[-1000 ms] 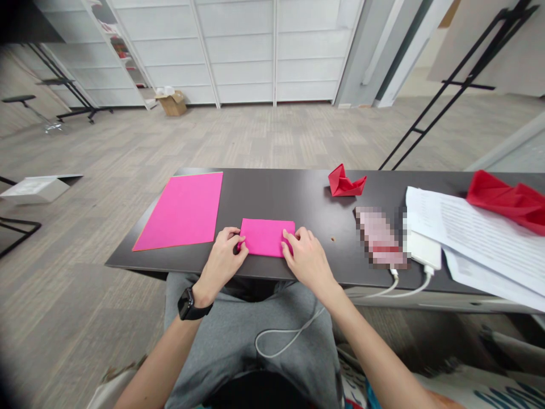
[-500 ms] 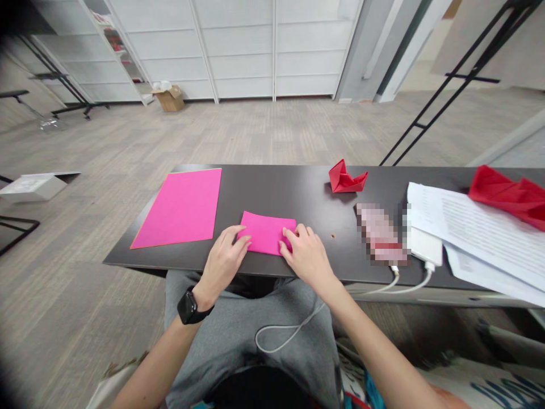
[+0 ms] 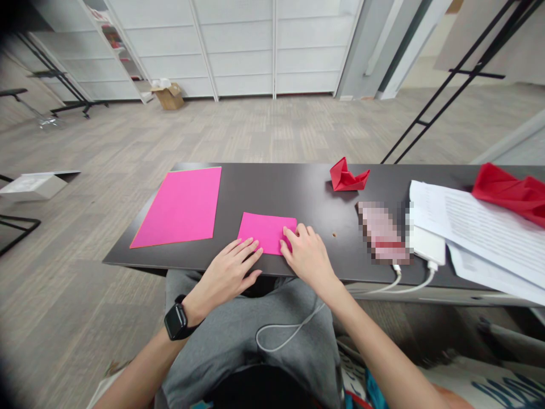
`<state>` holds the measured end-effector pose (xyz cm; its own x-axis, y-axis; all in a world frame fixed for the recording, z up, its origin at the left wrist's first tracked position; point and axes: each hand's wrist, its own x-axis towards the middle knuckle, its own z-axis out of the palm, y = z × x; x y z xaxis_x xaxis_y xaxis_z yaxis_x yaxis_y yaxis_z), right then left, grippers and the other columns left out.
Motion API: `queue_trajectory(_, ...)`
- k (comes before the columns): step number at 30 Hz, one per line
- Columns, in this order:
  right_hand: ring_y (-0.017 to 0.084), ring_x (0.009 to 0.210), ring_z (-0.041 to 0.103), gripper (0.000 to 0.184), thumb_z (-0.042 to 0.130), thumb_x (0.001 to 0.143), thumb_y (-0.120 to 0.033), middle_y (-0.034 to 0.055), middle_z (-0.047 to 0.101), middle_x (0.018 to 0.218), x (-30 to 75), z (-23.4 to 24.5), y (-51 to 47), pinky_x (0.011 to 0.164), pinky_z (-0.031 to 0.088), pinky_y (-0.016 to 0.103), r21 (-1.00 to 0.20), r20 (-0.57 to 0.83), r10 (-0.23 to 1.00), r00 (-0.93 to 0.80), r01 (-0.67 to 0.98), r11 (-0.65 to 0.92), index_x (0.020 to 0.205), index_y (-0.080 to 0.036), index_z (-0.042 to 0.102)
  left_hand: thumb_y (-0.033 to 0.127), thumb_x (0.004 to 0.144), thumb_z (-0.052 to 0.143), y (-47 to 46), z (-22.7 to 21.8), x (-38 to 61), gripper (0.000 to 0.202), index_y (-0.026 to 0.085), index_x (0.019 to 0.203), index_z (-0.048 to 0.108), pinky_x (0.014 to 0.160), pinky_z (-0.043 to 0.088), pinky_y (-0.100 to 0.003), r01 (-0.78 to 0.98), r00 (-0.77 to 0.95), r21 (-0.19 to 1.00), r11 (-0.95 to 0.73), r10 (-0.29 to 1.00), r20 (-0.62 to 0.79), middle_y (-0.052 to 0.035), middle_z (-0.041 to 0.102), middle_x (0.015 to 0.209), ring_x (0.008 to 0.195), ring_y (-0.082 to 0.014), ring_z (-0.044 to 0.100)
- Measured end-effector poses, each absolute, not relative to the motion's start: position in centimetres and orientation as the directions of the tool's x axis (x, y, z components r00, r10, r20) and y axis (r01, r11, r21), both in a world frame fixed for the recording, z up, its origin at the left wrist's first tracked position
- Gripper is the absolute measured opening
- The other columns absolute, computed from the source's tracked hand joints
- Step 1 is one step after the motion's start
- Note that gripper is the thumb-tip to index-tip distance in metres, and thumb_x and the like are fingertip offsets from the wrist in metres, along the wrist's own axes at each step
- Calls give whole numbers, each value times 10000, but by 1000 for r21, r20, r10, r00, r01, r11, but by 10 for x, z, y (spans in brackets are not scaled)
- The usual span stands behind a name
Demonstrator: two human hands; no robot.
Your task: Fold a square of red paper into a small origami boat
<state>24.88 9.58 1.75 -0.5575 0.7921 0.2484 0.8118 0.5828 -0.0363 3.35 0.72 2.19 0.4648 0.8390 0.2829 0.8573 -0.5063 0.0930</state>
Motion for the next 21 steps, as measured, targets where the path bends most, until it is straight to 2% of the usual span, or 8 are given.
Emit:
queue_trajectory(5, 279, 899, 588, 358, 460, 1004, -345, 144, 625, 1011, 247, 28, 89, 801, 486, 394, -23, 227, 819, -528, 837, 546, 1240, -168, 664, 363, 971, 553, 2, 19, 38, 475, 83, 1354, 564, 1161, 394, -448, 880, 416, 123, -458, 870, 264, -180, 564, 1441, 1386, -306, 491)
queue_trajectory(8, 339, 1076, 592, 414, 466, 1001, -344, 214, 600, 1229, 241, 38, 70, 874, 500, 469, -23, 305, 819, -487, 856, 517, 1343, -149, 593, 369, 969, 546, 0, 19, 41, 499, 76, 1373, 547, 1171, 382, -446, 887, 404, 123, -446, 876, 264, -183, 551, 1453, 1403, -309, 470)
queue_trajectory(9, 368, 1214, 541, 444, 476, 995, -322, 240, 538, 1360, 239, 40, 62, 953, 477, 504, -26, 338, 793, -506, 838, 546, 1387, -126, 549, 370, 969, 543, 0, 19, 41, 505, 71, 1376, 542, 1175, 375, -447, 887, 404, 121, -446, 875, 265, -186, 547, 1457, 1407, -310, 464)
queue_trajectory(11, 400, 1444, 333, 489, 485, 984, -269, 247, 344, 1568, 234, 42, 45, 1097, 371, 582, -41, 371, 744, -555, 791, 610, 1446, -108, 472, 368, 970, 536, -1, 19, 42, 510, 62, 1378, 537, 1185, 362, -449, 886, 406, 119, -447, 875, 263, -191, 540, 1461, 1416, -311, 451)
queue_trajectory(13, 409, 1518, 166, 503, 478, 976, -221, 234, 211, 1640, 230, 41, 32, 1144, 280, 653, -68, 403, 736, -544, 784, 617, 1465, -107, 442, 361, 973, 527, -1, 19, 43, 508, 59, 1381, 534, 1192, 352, -452, 888, 404, 121, -444, 879, 253, -190, 533, 1469, 1423, -313, 441)
queue_trajectory(14, 398, 1528, 132, 519, 464, 973, -199, 223, 195, 1650, 228, 39, 26, 1156, 258, 663, -80, 407, 728, -551, 773, 630, 1483, -111, 420, 356, 972, 525, -1, 18, 42, 507, 59, 1382, 533, 1196, 346, -453, 888, 404, 123, -442, 881, 247, -188, 528, 1473, 1426, -315, 436)
queue_trajectory(18, 288, 1518, 238, 595, 399, 980, -184, 192, 318, 1614, 221, 28, 17, 1202, 312, 518, -129, 304, 651, -696, 647, 752, 1557, -81, 298, 321, 958, 528, -1, 17, 39, 517, 62, 1406, 507, 1214, 319, -459, 878, 427, 130, -461, 877, 220, -186, 509, 1491, 1441, -317, 415)
queue_trajectory(21, 269, 1483, 331, 567, 380, 1008, -253, 207, 382, 1574, 220, 20, 18, 1195, 357, 459, -153, 226, 653, -723, 636, 757, 1524, -20, 350, 293, 963, 509, -1, 18, 37, 513, 64, 1421, 488, 1201, 338, -471, 875, 435, 128, -466, 875, 215, -188, 510, 1490, 1443, -317, 413)
